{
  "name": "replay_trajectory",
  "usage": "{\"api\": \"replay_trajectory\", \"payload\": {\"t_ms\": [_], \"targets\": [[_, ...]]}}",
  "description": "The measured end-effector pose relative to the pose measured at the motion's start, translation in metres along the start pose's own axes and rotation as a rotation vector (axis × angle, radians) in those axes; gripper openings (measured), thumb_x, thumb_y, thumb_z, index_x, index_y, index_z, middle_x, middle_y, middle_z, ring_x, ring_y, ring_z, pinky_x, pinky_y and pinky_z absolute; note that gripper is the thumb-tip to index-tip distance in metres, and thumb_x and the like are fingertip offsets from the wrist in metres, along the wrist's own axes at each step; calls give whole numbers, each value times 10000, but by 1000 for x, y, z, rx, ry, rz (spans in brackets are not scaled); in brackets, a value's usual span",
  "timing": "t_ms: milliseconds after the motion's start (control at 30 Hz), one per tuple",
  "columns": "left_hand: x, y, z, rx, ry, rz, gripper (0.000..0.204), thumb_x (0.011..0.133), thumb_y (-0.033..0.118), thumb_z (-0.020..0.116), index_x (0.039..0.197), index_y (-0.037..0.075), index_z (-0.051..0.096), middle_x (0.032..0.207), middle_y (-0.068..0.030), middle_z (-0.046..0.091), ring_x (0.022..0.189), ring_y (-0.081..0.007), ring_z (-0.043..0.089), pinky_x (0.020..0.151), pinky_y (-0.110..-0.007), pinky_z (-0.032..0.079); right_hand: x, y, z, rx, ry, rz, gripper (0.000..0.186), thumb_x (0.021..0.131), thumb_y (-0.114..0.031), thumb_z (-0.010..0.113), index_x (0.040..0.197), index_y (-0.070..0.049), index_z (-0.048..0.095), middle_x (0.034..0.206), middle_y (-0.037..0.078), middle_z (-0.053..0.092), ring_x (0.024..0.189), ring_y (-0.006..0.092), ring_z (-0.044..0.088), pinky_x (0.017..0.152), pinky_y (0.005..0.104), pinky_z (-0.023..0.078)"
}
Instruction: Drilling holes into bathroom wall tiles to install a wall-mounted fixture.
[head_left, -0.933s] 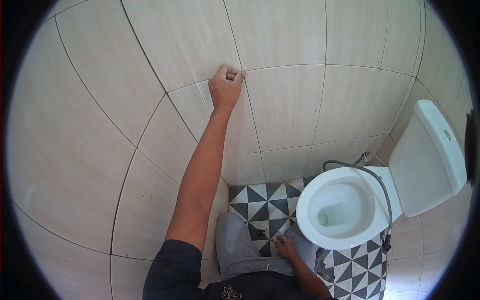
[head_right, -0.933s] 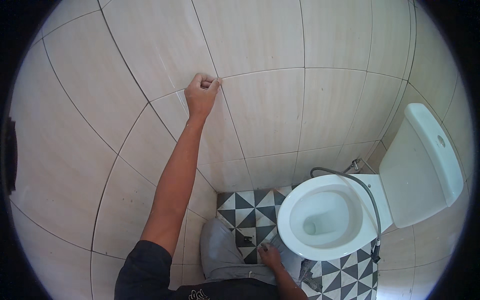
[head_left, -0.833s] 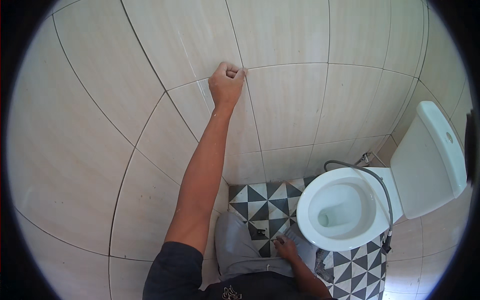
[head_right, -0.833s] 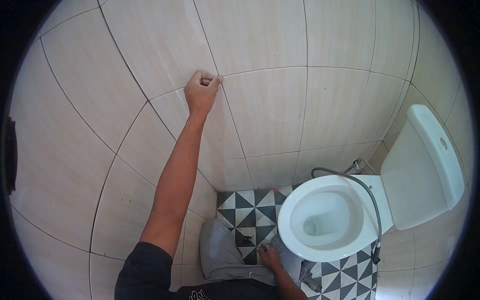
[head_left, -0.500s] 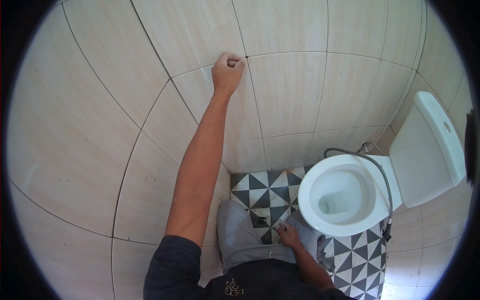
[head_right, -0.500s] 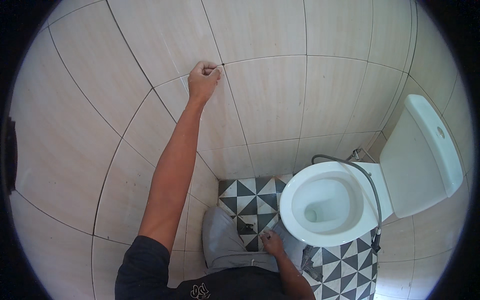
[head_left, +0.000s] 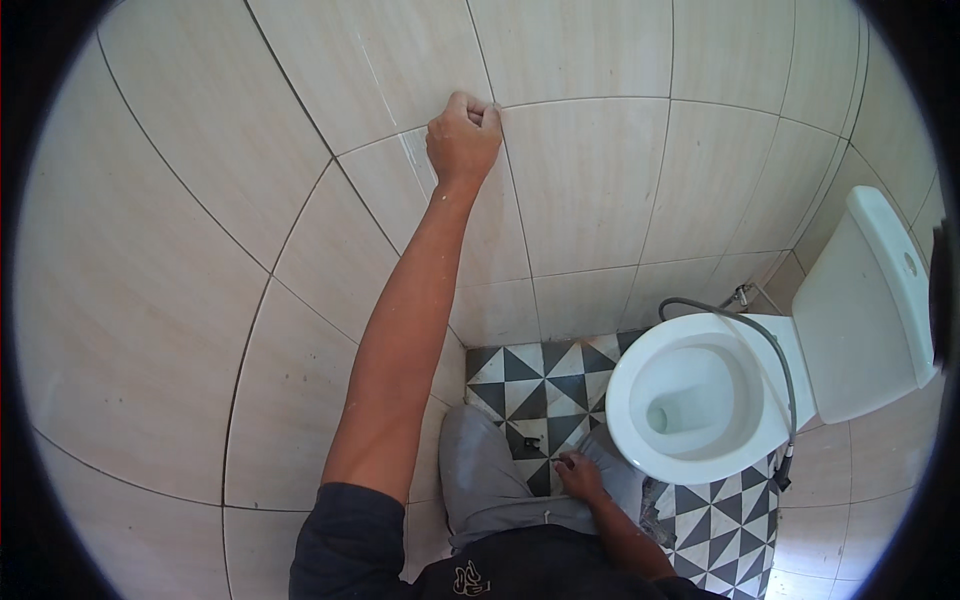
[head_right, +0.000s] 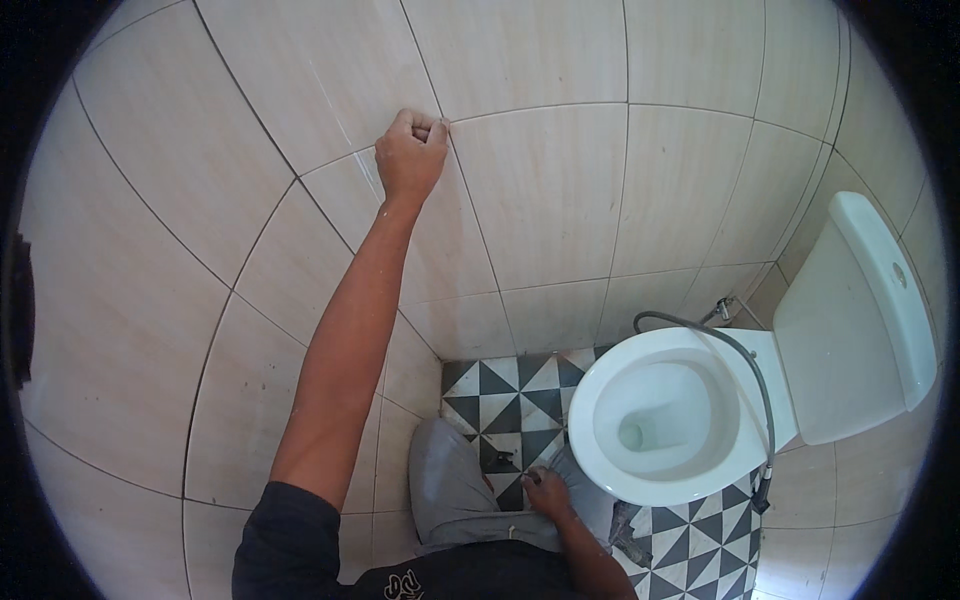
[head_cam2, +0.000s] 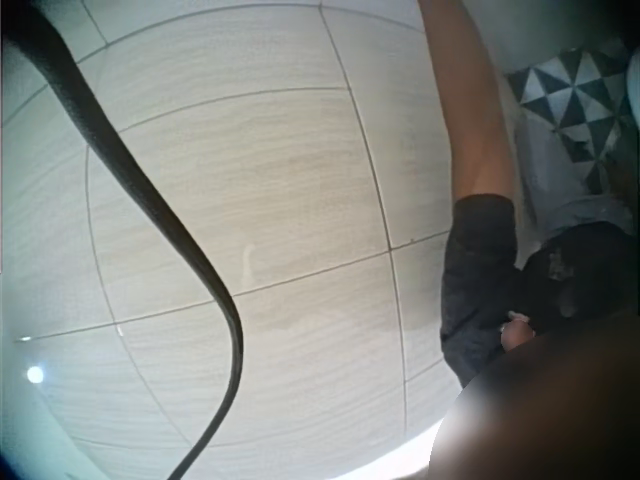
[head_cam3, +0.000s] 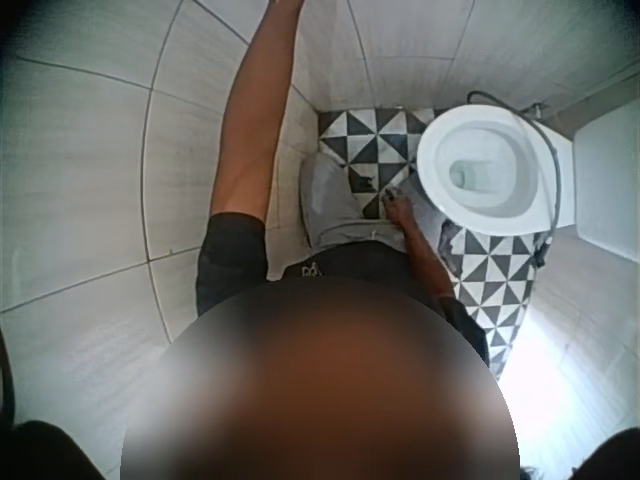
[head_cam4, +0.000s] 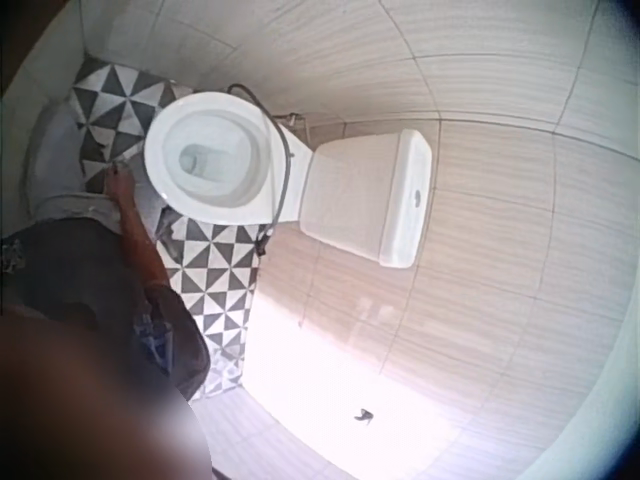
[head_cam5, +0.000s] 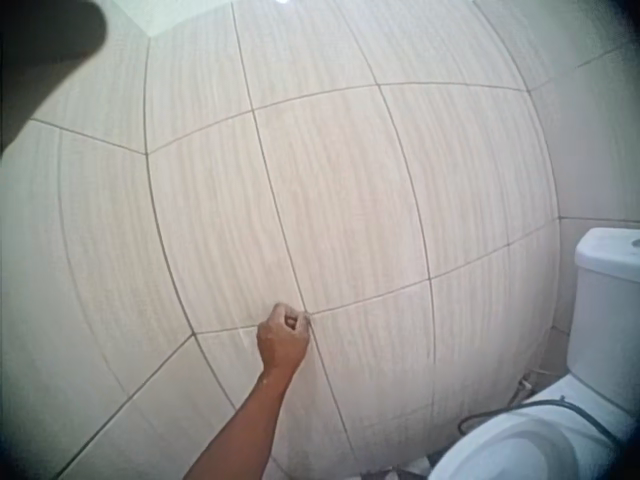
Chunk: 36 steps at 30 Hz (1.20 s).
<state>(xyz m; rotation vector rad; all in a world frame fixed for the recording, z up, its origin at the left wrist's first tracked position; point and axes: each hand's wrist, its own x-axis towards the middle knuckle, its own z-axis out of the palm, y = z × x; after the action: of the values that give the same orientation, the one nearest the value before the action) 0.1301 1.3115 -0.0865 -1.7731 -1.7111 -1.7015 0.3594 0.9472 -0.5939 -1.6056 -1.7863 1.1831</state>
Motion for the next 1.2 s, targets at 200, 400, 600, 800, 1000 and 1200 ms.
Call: {"api": "replay_trajectory", "payload": {"t_ms": [200, 400, 600, 800, 1000, 1200], "targets": [[8, 2, -2, -14, -173, -37, 191, 882, 256, 767, 895, 79, 695, 816, -100, 762, 826, -337, 742, 773, -466, 571, 6, -7, -7, -81, -11, 35, 424, 944, -347, 731, 1207, -15, 729, 1052, 211, 762, 957, 328, 754, 843, 436, 578], [-3, -17, -10, -46, -178, -16, 265, 888, 338, 792, 935, 93, 702, 843, -94, 766, 846, -324, 744, 806, -451, 566, -8, -17, -20, 197, 69, 53, 409, 943, -306, 724, 1205, 8, 722, 841, 161, 753, 784, 263, 739, 753, 407, 569], [-1, 1, -12, 132, -201, -103, 388, 848, 471, 828, 880, 101, 716, 917, -103, 783, 873, -328, 744, 788, -473, 568, -10, 7, -1, 98, 68, 28, 413, 945, -301, 725, 1217, 10, 715, 850, 150, 760, 775, 256, 741, 750, 399, 569], [22, -20, -24, 511, -203, 0, 493, 870, 569, 770, 818, 78, 761, 795, -120, 757, 818, -283, 739, 768, -435, 559, -2, -10, 0, 0, 35, -10, 411, 966, -326, 690, 1246, -26, 719, 1060, 240, 764, 1016, 370, 750, 908, 460, 569], [-18, -14, -7, 238, -226, 44, 665, 940, 575, 720, 1082, -74, 744, 1013, -260, 763, 961, -377, 741, 855, -449, 569, -5, -26, -28, 217, -3, 42, 376, 972, -268, 710, 1216, 17, 704, 1118, 263, 725, 1017, 432, 711, 893, 473, 563], [-293, -126, 53, 213, -863, -215, 448, 934, 476, 649, 1031, 60, 786, 1066, -242, 751, 1035, -423, 727, 909, -516, 562, -67, -19, -96, 13, 71, 34, 386, 963, -255, 729, 1228, 24, 701, 1006, 243, 741, 904, 367, 737, 826, 439, 579]]}}
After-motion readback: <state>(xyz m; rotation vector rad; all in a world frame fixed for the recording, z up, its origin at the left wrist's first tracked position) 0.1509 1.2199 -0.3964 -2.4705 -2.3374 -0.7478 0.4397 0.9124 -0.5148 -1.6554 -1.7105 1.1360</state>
